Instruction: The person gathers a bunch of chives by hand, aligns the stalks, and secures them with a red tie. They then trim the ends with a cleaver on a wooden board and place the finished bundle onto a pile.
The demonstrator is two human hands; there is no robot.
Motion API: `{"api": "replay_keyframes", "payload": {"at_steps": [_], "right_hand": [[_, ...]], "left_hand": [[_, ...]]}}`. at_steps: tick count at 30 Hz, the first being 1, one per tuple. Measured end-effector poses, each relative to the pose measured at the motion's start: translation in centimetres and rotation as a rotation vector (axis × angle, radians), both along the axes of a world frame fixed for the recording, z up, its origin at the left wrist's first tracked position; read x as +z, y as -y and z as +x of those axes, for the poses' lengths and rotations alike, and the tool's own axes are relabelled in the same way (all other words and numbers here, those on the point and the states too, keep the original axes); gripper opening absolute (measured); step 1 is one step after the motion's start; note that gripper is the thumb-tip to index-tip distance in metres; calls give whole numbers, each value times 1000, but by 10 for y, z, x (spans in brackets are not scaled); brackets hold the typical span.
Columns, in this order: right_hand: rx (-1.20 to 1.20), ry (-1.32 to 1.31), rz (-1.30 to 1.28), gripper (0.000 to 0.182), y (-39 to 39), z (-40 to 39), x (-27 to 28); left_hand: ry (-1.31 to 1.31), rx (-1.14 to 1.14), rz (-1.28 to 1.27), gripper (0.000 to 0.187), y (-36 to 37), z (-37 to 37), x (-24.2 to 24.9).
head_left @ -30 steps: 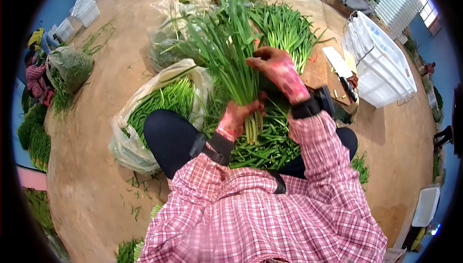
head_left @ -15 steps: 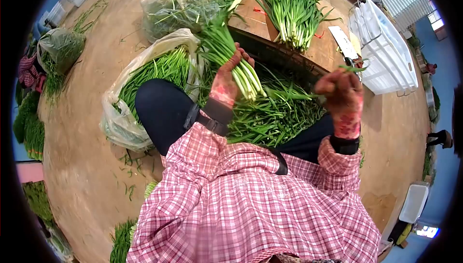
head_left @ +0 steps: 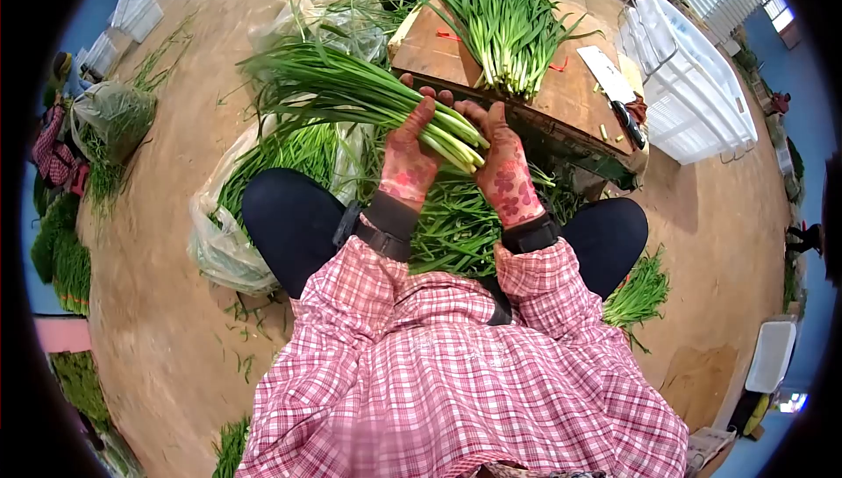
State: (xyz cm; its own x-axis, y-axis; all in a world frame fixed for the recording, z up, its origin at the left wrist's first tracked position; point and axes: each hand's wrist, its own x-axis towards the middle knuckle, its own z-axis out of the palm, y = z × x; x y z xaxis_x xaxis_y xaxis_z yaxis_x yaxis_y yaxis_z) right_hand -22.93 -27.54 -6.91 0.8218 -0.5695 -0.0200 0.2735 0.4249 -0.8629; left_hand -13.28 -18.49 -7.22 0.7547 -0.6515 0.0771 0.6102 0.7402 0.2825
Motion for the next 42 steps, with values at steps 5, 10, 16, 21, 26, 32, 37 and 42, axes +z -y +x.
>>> {"api": "replay_keyframes", "payload": {"at_steps": [5,10,16,21,26,32,37,42], "right_hand": [[-211,-247,-457,35,19,-14,22],[24,-340,-745,29,19,-13,22],[180,-467,-884,24,24,-9,20],[193,-277,-806,52,40,-2,40],[200,3,-871,63,43,29,140],[6,56,-1142,34,74,72,166],[-67,-191,-1373,33,131,120,61],[-94,-370,-1119,42,91,128,108]], "left_hand": [[-39,28,55,41,-4,5,-2],[110,29,156,45,-3,0,0],[373,-12,304,50,-9,5,10],[796,-25,508,39,-18,32,30],[1459,340,811,41,20,77,56],[954,-204,59,32,61,98,105],[1081,107,428,35,121,152,14],[838,-19,232,30,129,172,-12]]}}
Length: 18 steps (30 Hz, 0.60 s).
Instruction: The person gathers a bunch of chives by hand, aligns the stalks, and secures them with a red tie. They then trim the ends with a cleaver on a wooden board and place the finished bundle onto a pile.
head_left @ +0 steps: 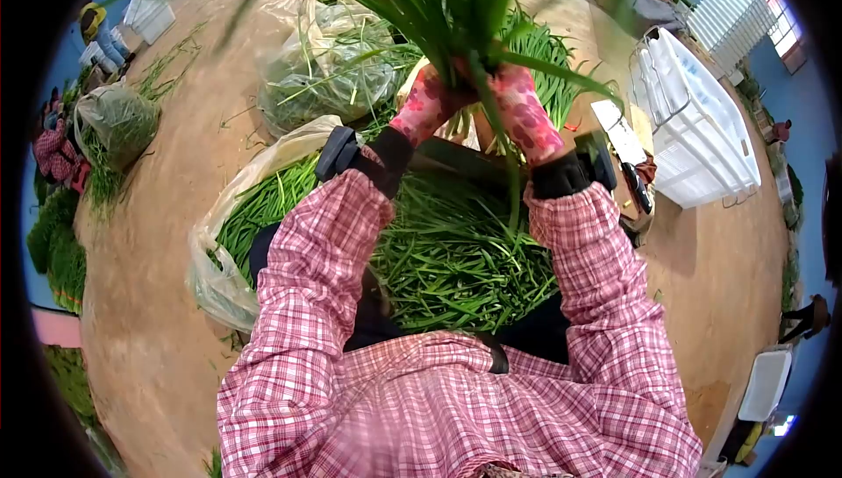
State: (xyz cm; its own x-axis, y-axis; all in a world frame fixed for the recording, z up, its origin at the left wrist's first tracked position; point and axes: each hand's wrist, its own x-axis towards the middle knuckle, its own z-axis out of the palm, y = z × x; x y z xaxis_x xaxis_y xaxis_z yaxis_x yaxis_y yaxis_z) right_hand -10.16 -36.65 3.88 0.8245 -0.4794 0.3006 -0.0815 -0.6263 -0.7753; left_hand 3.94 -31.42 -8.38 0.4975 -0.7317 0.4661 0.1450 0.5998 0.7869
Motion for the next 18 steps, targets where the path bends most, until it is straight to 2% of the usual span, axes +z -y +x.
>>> {"api": "replay_keyframes", "payload": {"at_steps": [1,2,4,5,6,9,10,11,13,14,15,16,17,18], "right_hand": [[144,133,-75,46,-3,-5,1],[214,134,48,48,6,2,-4],[189,186,151,50,18,0,8],[93,224,142,51,16,-15,21],[83,302,217,44,12,-26,19],[146,32,401,49,5,-47,-10],[154,-57,395,50,-4,-50,-23],[173,-30,377,54,-14,-60,-32],[173,-116,496,54,-18,-66,-65],[174,-172,543,54,-23,-69,-72],[168,-264,578,52,-37,-79,-66],[184,-154,645,42,-48,-84,-68],[185,-181,780,31,-49,-87,-80],[162,-211,803,29,-54,-90,-79]], "left_hand": [[-104,-25,15,30,-9,-5,9],[-183,-36,32,30,-18,-10,17],[-5,48,209,38,-36,-13,42],[-31,-2,259,41,-53,-25,65],[-148,-102,181,51,-55,-19,61],[-384,-247,222,39,-68,-26,57],[-427,-228,272,28,-73,-34,57],[-486,-171,294,26,-74,-41,51],[-632,-395,105,26,-70,-57,35],[-599,-333,126,24,-71,-63,29],[-673,-207,156,23,-72,-75,25],[-655,-233,148,25,-74,-81,20],[-636,-261,140,27,-75,-86,16],[-683,-210,106,32,-82,-98,25]]}}
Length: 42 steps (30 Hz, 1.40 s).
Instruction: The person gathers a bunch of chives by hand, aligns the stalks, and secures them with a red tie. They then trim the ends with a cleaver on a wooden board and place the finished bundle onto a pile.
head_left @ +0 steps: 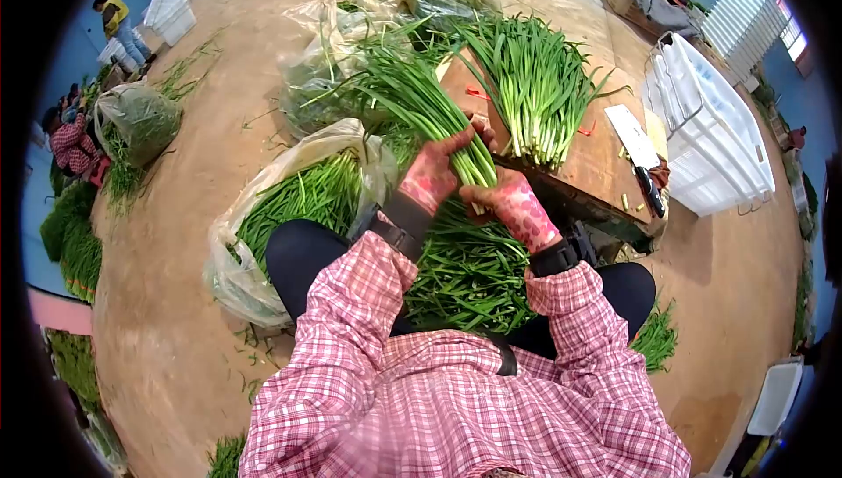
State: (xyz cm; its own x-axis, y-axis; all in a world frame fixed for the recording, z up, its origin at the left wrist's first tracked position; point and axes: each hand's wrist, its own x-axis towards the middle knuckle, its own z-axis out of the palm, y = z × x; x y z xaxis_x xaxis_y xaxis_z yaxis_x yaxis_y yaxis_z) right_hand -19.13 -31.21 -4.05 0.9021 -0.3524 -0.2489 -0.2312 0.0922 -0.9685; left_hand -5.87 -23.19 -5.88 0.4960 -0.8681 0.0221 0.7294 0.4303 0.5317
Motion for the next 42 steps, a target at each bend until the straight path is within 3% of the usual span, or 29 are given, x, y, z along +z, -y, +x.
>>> {"api": "replay_keyframes", "payload": {"at_steps": [5,7,9,11,13,15,17,19,22,25,27,31,33,35,36,37,39,41,42], "right_hand": [[140,-19,69,21,-4,-31,-6],[263,-258,-43,20,8,-50,-23],[26,-118,-494,24,26,-62,-55],[-223,100,-598,32,17,-54,-12],[-242,91,-465,36,11,-38,13],[30,-37,-151,36,10,-21,13],[215,-2,-28,33,-6,-24,17],[180,41,46,28,-18,-35,20],[134,2,99,24,-32,-49,15],[18,-1,189,26,-37,-59,22],[-39,-11,175,24,-26,-60,32],[-149,89,169,23,15,-52,61],[-196,110,175,24,41,-41,76],[-257,86,127,26,67,-27,82],[-293,72,167,26,80,-21,80],[-329,58,209,26,91,-14,78],[-384,5,326,24,109,-3,64],[-413,-42,450,23,129,5,32],[-358,-7,548,22,140,5,10]], "left_hand": [[-50,82,-18,31,-6,7,-14],[-69,164,-18,29,-15,13,-3],[-54,185,-47,30,-22,14,2],[29,140,-18,33,-26,11,-3],[62,104,-53,34,-25,0,2],[176,115,-44,36,-25,-20,11],[202,96,98,40,-32,-31,16],[61,81,-63,42,-28,-31,8],[28,57,-105,44,-28,-16,21],[69,-118,-11,37,-8,9,41],[176,-104,-85,39,21,18,68],[569,-164,36,39,97,67,112],[647,-197,1,38,154,97,119],[942,-97,-71,37,202,119,122],[629,-268,44,34,214,110,136],[618,-308,9,34,240,121,126],[955,-141,510,42,260,121,112],[2215,17,691,53,254,142,82],[2020,104,869,56,255,145,60]]}}
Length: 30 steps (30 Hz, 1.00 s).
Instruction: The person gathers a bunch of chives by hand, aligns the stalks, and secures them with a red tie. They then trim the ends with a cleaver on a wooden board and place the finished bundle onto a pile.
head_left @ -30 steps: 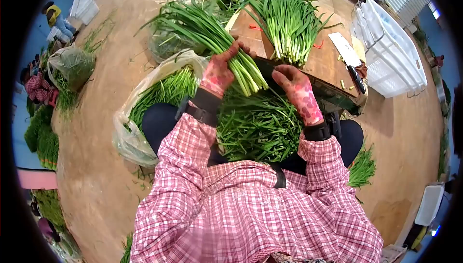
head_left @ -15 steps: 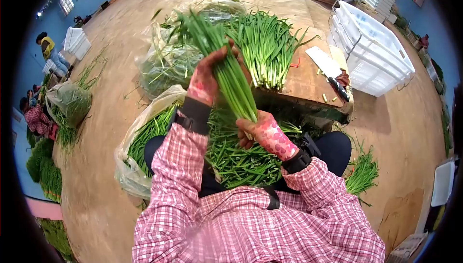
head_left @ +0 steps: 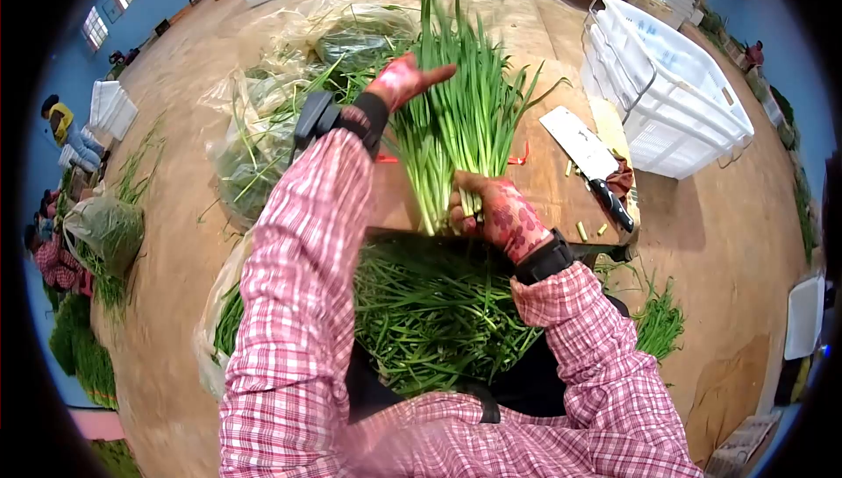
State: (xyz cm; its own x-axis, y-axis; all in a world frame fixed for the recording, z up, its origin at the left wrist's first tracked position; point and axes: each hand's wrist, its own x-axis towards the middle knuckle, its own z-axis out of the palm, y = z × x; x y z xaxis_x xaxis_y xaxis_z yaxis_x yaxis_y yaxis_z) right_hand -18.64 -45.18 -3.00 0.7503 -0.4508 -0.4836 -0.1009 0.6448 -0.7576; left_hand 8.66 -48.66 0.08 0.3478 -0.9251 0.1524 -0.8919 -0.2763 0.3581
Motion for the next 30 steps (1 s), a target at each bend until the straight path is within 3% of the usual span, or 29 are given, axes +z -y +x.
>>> {"api": "replay_keyframes", "payload": {"at_steps": [1,3,4,5,7,11,13,15,18,21,22,26,29,30], "right_hand": [[-1,38,75,22,4,0,-8],[-13,30,115,22,7,-1,-14],[-8,53,111,22,6,-2,-18],[-26,31,81,22,1,-5,-5],[-40,22,123,21,1,-5,-4],[-14,103,201,21,4,0,-14],[47,265,276,25,0,-3,-12],[115,47,300,41,-9,-29,-5],[538,-167,81,44,-29,-70,-1],[839,-107,-476,31,-40,-62,7],[699,56,-627,34,-39,-55,-8],[588,12,-810,37,-24,-48,-14],[851,-181,-618,37,-29,-73,35],[715,-235,-707,36,-25,-81,48]], "left_hand": [[-119,198,-30,59,-5,-1,-12],[-98,128,-311,62,-31,3,-24],[59,91,-483,57,-40,-1,-31],[-12,19,-556,48,-49,-12,-27],[-51,-303,-537,40,-58,-33,-24],[75,-609,-288,37,-53,-82,-13],[177,-677,-163,34,-45,-89,-24],[192,-649,-115,32,-44,-91,-39],[277,-663,-131,29,-43,-92,-41],[328,-672,-123,29,-42,-96,-40],[332,-672,-111,30,-41,-96,-41],[400,-655,-82,32,-42,-92,-44],[351,-652,-57,33,-42,-93,-42],[316,-631,-9,35,-43,-94,-38]]}}
